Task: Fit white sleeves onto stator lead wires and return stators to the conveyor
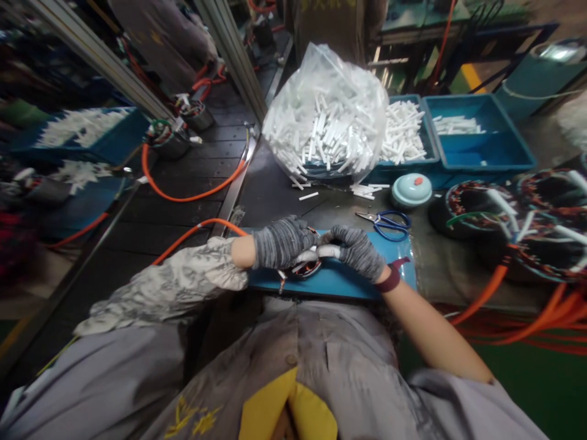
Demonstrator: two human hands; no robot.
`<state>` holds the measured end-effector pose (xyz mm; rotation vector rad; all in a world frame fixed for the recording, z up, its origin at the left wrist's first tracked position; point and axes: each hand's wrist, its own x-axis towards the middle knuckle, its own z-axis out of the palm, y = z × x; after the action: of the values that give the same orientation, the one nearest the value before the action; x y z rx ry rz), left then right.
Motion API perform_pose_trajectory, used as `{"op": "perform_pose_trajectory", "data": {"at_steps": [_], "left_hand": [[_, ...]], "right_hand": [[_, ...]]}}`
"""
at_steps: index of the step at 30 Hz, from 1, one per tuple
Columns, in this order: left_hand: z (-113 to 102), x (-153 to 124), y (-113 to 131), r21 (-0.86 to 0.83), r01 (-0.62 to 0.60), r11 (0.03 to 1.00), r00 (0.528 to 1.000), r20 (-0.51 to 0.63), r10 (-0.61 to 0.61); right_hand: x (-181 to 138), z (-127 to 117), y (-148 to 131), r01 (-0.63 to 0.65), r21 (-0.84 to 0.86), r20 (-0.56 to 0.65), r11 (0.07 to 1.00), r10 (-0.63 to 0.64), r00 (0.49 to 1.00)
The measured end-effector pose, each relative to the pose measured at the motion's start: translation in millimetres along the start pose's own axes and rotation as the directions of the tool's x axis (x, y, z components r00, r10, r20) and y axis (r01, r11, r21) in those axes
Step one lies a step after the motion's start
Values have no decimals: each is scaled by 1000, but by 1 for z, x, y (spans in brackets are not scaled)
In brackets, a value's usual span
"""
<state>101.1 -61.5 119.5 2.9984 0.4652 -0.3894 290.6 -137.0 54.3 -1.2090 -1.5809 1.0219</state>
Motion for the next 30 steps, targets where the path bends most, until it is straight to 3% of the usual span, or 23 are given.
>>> {"op": "perform_pose_trajectory", "data": {"at_steps": [4, 8, 10, 13, 16, 18, 20, 23, 25, 27, 30], "left_hand": [[5, -14, -15, -52, -44, 998, 989, -140, 36], [17, -64, -57, -208, -233, 950, 926, -344, 152], [32, -83, -71, -268, -275, 923, 925, -336, 178], [55, -90, -61, -235, -108, 966, 958, -283, 38], [61, -78, -21, -111, 238, 965, 935, -241, -258], [52, -68, 4, -86, 434, 897, 870, -216, -442], [36, -63, 13, -189, 493, 849, 835, -170, -523], [12, -66, -1, -526, 379, 761, 856, -112, -504], [3, -72, -17, -739, 236, 631, 901, -76, -427], [0, -76, -26, -865, 157, 476, 934, -27, -356], [4, -77, -26, -950, 136, 282, 939, 33, -342]], "right_hand": [[-16, 0, -1, -58, -15, -52, 998, 58, 997], [-36, 4, 0, -144, -140, 50, 980, 153, 987], [-38, 10, 3, -152, -194, 98, 969, 173, 980], [-27, 16, 10, -109, -278, 124, 954, 148, 981], [-2, 13, 16, -79, -468, 59, 880, 121, 991], [20, 10, 20, -92, -628, -25, 773, 99, 995], [45, 10, 22, -83, -746, -41, 661, 79, 996], [82, 20, 29, -17, -809, 29, 587, 69, 997], [103, 29, 34, 4, -812, 53, 583, 67, 996], [118, 38, 41, 5, -817, 62, 577, 79, 995], [131, 45, 46, -25, -824, 37, 566, 99, 994]]}}
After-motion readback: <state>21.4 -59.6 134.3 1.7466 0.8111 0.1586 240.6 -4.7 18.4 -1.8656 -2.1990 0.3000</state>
